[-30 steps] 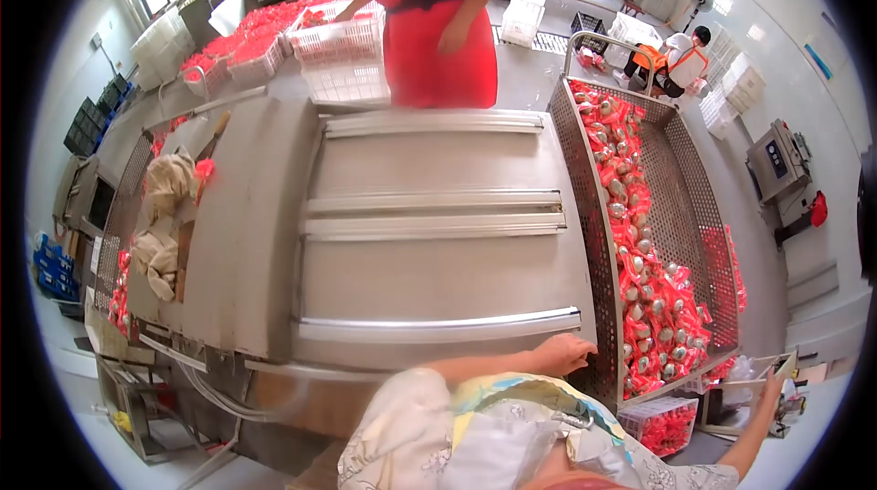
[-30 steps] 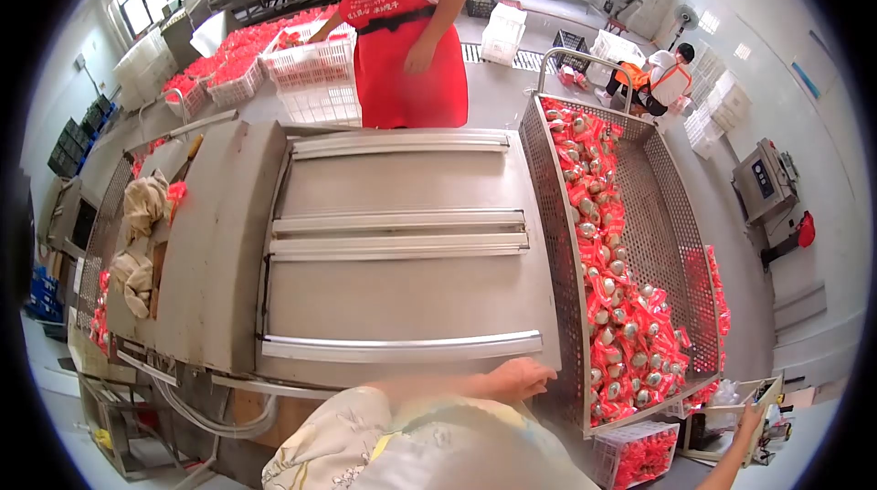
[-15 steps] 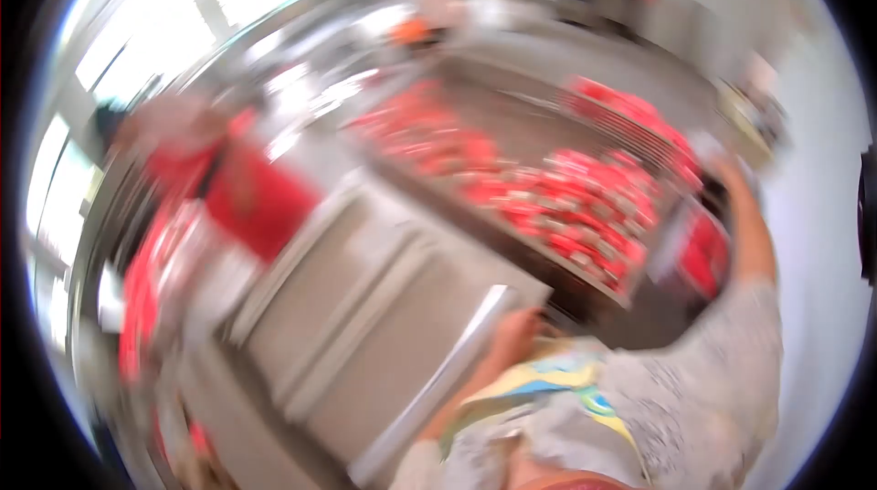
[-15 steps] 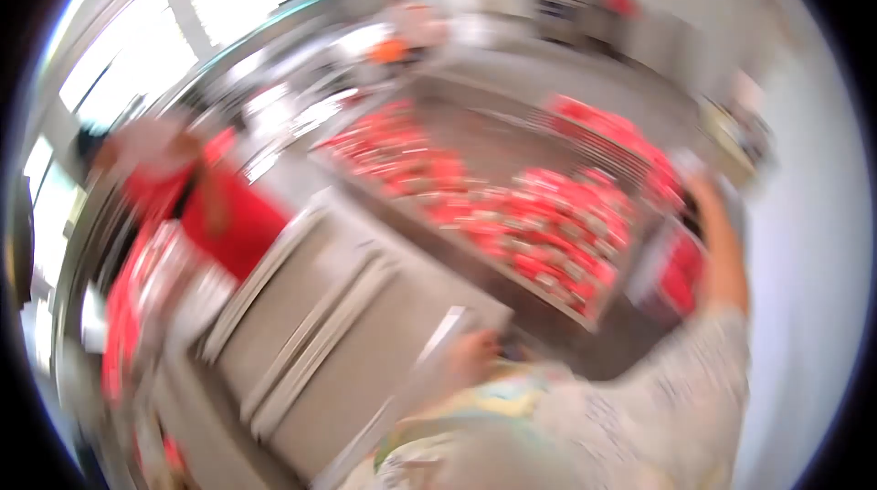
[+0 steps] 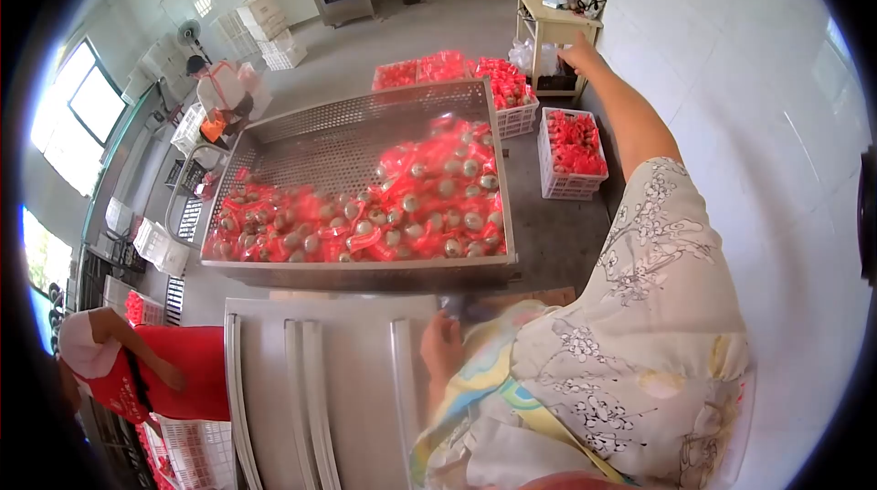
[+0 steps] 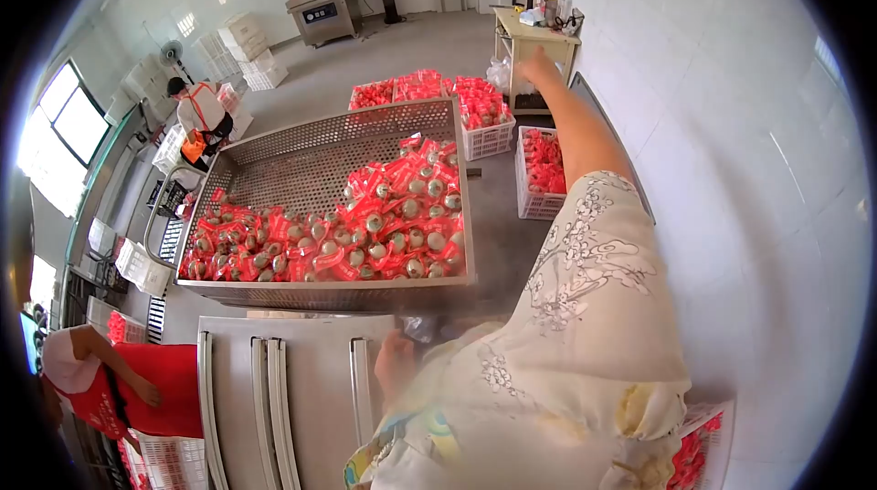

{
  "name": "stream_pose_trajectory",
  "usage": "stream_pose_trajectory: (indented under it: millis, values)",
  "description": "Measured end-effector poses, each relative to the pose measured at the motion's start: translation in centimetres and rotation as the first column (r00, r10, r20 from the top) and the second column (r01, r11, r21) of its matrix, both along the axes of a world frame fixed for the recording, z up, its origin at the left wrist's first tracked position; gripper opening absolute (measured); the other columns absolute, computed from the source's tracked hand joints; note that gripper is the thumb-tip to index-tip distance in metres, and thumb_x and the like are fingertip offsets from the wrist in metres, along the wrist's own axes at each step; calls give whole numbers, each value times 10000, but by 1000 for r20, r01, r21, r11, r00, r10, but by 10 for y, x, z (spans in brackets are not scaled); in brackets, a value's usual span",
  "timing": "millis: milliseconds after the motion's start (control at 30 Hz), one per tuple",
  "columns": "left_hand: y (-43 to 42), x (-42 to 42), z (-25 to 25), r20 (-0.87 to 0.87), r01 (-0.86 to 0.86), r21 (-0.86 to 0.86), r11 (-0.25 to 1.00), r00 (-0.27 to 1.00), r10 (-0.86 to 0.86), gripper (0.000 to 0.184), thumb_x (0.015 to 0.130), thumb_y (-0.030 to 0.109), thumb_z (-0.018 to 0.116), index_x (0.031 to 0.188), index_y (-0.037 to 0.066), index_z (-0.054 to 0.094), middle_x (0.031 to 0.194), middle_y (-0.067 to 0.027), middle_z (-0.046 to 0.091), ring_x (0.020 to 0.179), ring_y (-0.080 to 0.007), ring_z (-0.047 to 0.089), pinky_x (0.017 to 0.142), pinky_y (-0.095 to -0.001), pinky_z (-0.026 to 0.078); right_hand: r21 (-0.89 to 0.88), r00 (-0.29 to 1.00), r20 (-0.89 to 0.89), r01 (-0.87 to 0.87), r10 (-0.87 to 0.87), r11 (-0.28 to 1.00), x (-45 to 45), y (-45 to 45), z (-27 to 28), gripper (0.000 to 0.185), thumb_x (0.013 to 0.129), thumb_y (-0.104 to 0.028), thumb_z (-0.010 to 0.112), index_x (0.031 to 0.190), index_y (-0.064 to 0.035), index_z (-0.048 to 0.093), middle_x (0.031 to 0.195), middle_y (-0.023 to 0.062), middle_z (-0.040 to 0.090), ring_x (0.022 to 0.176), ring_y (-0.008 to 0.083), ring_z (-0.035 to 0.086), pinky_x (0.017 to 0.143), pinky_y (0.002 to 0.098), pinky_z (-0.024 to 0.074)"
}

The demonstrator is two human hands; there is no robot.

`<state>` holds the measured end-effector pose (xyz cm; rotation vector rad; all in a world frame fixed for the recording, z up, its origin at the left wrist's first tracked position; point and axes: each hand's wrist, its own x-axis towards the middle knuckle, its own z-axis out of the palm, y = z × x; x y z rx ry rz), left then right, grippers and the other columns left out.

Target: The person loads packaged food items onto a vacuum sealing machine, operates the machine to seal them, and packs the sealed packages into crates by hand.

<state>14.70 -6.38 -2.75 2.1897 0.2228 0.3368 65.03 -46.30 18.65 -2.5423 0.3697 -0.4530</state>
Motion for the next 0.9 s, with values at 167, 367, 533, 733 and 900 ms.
stream_pose_trajectory:
  millis: [167, 367, 533, 733, 900]
  values:
    - [-4, 6, 4, 32, 30, -20, 999, 999, -29, 327, 819, 131, 658, 1135, 87, 589, 884, -86, 666, 848, -289, 622, 766, -380, 484, 96, 998, -29, -49, 52, 994, -33, -3, 24, 800, 774, -329, 690, 1372, 5, 275, 928, 189, 643, 663, 278, 650, 494, 369, 525]
    - [-15, 5, 4, 41, 49, -24, 999, 998, -48, 328, 811, 104, 646, 1134, 85, 587, 858, -90, 656, 849, -298, 618, 761, -394, 486, 166, 999, 34, -6, 1, 986, -21, -4, 7, 627, 771, -260, 717, 1264, -67, 382, 591, 82, 538, 369, 182, 487, 334, 322, 422]
    - [-17, -6, -1, 111, -11, -64, 998, 994, 18, 346, 772, 85, 654, 1111, 80, 585, 831, -100, 639, 840, -319, 605, 733, -422, 486, 504, 924, -24, -317, 381, 803, 16, 37, 0, 565, 877, -345, 640, 1349, -124, 422, 743, 15, 533, 568, 105, 494, 449, 245, 378]
    - [-24, -25, 9, 165, 32, -65, 997, 986, -21, 356, 756, 78, 658, 1101, 88, 568, 778, -88, 624, 798, -305, 602, 682, -420, 481, 268, -46, 217, -958, 975, -105, -285, 321, 140, 954, 707, -466, 771, 1447, -76, 311, 1311, 134, 502, 1021, 174, 590, 908, 321, 450]
    - [-38, -50, -2, 166, 20, -56, 998, 986, -10, 366, 757, 75, 661, 1105, 91, 552, 770, -84, 616, 762, -295, 599, 672, -400, 479, 118, -721, 376, -586, 582, -802, -433, 369, 225, 1273, 565, -633, 775, 1472, -16, 129, 1262, 257, 514, 862, 219, 647, 767, 302, 531]
